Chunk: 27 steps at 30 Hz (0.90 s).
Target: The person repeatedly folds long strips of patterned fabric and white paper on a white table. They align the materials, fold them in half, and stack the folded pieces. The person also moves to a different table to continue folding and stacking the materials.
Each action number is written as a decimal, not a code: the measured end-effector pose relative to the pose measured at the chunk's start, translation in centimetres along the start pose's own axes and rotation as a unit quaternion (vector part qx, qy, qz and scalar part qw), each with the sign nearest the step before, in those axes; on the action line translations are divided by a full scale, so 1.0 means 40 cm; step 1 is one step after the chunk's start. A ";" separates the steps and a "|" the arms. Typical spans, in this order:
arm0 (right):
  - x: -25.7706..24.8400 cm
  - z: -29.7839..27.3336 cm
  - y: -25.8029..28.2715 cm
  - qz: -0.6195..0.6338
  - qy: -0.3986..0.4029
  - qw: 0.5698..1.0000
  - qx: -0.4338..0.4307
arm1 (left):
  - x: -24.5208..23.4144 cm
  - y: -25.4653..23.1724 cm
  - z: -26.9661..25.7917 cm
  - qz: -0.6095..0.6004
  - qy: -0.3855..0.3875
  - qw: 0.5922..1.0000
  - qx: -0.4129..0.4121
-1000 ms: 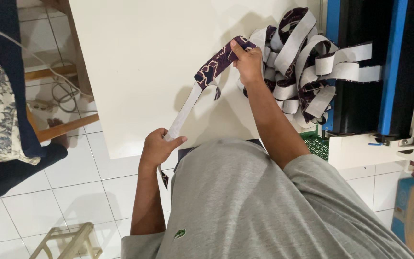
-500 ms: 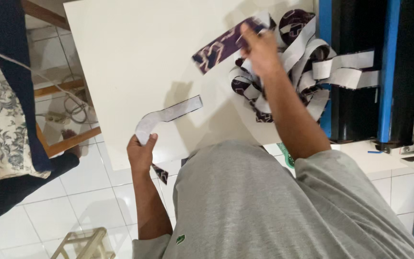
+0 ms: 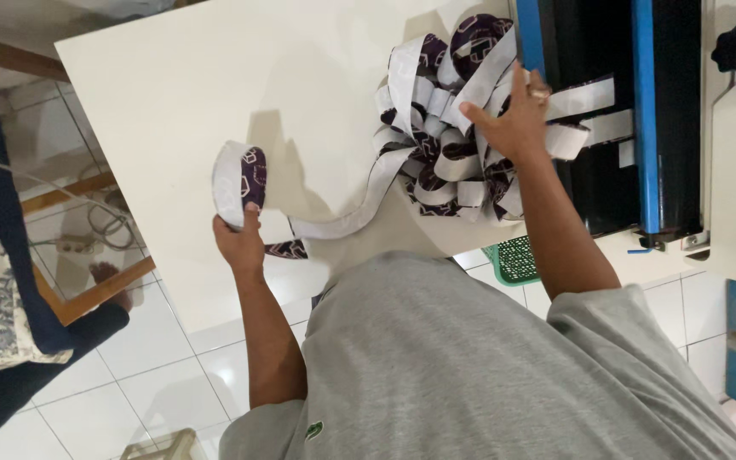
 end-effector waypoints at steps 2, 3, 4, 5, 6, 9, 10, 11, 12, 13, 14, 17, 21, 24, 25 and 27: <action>0.143 0.008 -0.065 0.085 0.153 0.973 0.151 | 0.027 0.005 0.004 0.091 0.009 0.991 0.096; 0.187 0.018 -0.050 0.052 0.155 0.981 0.109 | 0.041 0.005 0.003 0.135 0.014 0.980 0.143; 0.240 0.008 -0.030 0.018 0.160 0.985 0.069 | 0.042 0.042 0.008 0.140 0.022 0.985 0.094; 0.300 -0.006 -0.018 0.053 0.186 0.979 0.073 | 0.042 0.075 0.009 0.145 0.029 0.988 0.045; 0.357 -0.020 0.002 0.087 0.211 0.971 0.075 | 0.040 0.107 0.005 0.150 0.037 0.988 -0.005; 0.458 -0.055 0.097 0.020 0.209 0.978 0.007 | 0.026 0.126 -0.005 0.200 0.042 0.979 -0.010; 0.487 -0.070 0.126 0.017 0.230 0.973 -0.002 | 0.022 0.132 -0.006 0.194 0.045 0.980 -0.022; 0.513 -0.085 0.155 0.014 0.251 0.968 -0.010 | 0.018 0.136 -0.007 0.187 0.048 0.981 -0.033; 0.533 -0.101 0.187 0.008 0.266 0.964 -0.024 | 0.009 0.142 -0.010 0.181 0.050 0.981 -0.045; 0.552 -0.117 0.218 0.002 0.281 0.959 -0.039 | 0.002 0.139 -0.013 0.184 0.048 0.981 -0.039; 0.566 -0.129 0.248 -0.004 0.295 0.954 -0.053 | -0.001 0.134 -0.015 0.188 0.046 0.981 -0.031; 0.589 -0.164 0.339 0.003 0.311 0.945 -0.104 | -0.009 0.140 -0.019 0.124 0.040 0.988 -0.081; 0.582 -0.183 0.427 0.007 0.287 0.945 -0.160 | -0.034 0.116 -0.026 0.069 0.025 0.990 -0.118; 0.542 -0.162 0.417 -0.014 0.231 0.954 -0.188 | -0.072 0.056 -0.031 0.029 0.011 0.998 -0.055; 0.520 -0.146 0.401 -0.026 0.206 0.959 -0.192 | -0.084 0.040 -0.032 0.027 0.010 0.998 -0.048; 0.473 -0.108 0.354 -0.093 0.191 0.958 -0.190 | -0.105 0.012 -0.042 0.020 0.009 0.999 -0.039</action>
Point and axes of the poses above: each hand's wrist, its own z-axis towards the middle knuckle, its own x-axis out of the palm, y = z × x, the point moved 8 cm from there along z, towards the middle knuckle, and after that the axes turned 1 degree about -x, right-handed, at the moved point
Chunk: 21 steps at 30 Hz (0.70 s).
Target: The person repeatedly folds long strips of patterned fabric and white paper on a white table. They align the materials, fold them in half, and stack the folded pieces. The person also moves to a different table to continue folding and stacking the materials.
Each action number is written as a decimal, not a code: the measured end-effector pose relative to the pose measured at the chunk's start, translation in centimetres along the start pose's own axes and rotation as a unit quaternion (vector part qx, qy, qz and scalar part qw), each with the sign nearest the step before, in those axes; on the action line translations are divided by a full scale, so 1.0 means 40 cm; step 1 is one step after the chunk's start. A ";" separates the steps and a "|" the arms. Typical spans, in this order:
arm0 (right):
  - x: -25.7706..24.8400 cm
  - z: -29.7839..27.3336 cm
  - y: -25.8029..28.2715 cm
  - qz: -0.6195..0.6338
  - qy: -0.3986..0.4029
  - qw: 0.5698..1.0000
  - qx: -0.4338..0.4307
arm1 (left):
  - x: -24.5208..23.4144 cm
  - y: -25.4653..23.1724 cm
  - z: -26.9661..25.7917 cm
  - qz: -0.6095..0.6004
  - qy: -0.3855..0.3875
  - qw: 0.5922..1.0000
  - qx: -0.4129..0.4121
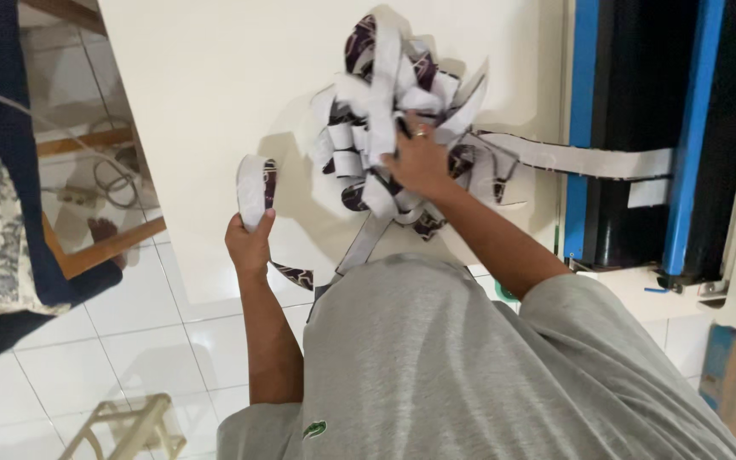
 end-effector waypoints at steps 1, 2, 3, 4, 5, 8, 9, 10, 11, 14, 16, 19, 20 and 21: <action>-0.027 -0.008 -0.028 0.000 0.002 1.000 0.005 | -0.005 -0.017 -0.011 -0.024 0.011 0.999 0.019; -0.061 -0.015 -0.050 -0.001 0.005 1.000 0.010 | -0.007 -0.039 -0.019 -0.048 0.021 0.998 0.040; -0.106 -0.017 -0.065 -0.028 0.022 0.999 -0.002 | -0.002 -0.059 -0.031 -0.090 0.044 0.994 0.050; -0.143 -0.017 -0.053 -0.055 0.038 0.998 -0.015 | 0.005 -0.084 -0.045 -0.132 0.066 0.987 0.061; -0.168 -0.028 -0.071 -0.058 0.099 0.991 0.070 | 0.011 -0.108 -0.054 -0.146 0.087 0.984 0.060; -0.343 -0.077 -0.002 0.008 0.062 0.994 0.093 | 0.021 -0.208 -0.131 -0.171 0.176 0.963 0.110; -0.385 -0.082 0.109 0.058 0.031 0.996 -0.054 | 0.022 -0.247 -0.161 -0.174 0.213 0.952 0.136; -0.421 -0.098 0.219 0.108 0.002 0.974 -0.200 | 0.025 -0.278 -0.194 -0.155 0.260 0.941 0.153; -0.406 -0.120 0.330 0.222 0.071 0.918 -0.320 | 0.025 -0.303 -0.229 -0.137 0.309 0.926 0.170; -0.231 -0.152 0.525 0.152 0.338 0.855 -0.363 | -0.042 -0.308 -0.275 -0.073 0.344 0.920 0.173; -0.150 -0.093 0.524 0.027 0.449 0.852 -0.269 | -0.127 -0.235 -0.229 0.012 0.279 0.956 0.090; -0.110 0.065 0.475 -0.096 0.442 0.864 -0.222 | -0.257 -0.088 -0.137 0.123 0.105 0.986 0.041; -0.098 0.139 0.471 -0.124 0.400 0.877 -0.236 | -0.262 -0.035 -0.111 0.127 0.073 0.989 0.036; -0.077 0.197 0.467 -0.153 0.357 0.887 -0.250 | -0.258 0.021 -0.083 0.131 0.040 0.990 0.031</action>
Point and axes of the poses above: each hand's wrist, its own z-axis towards the middle knuckle, its own x-axis out of the palm, y = z × x, the point moved 8 cm from there along z, towards the middle knuckle, and after that the axes turned 1 degree about -x, right-handed, at the moved point
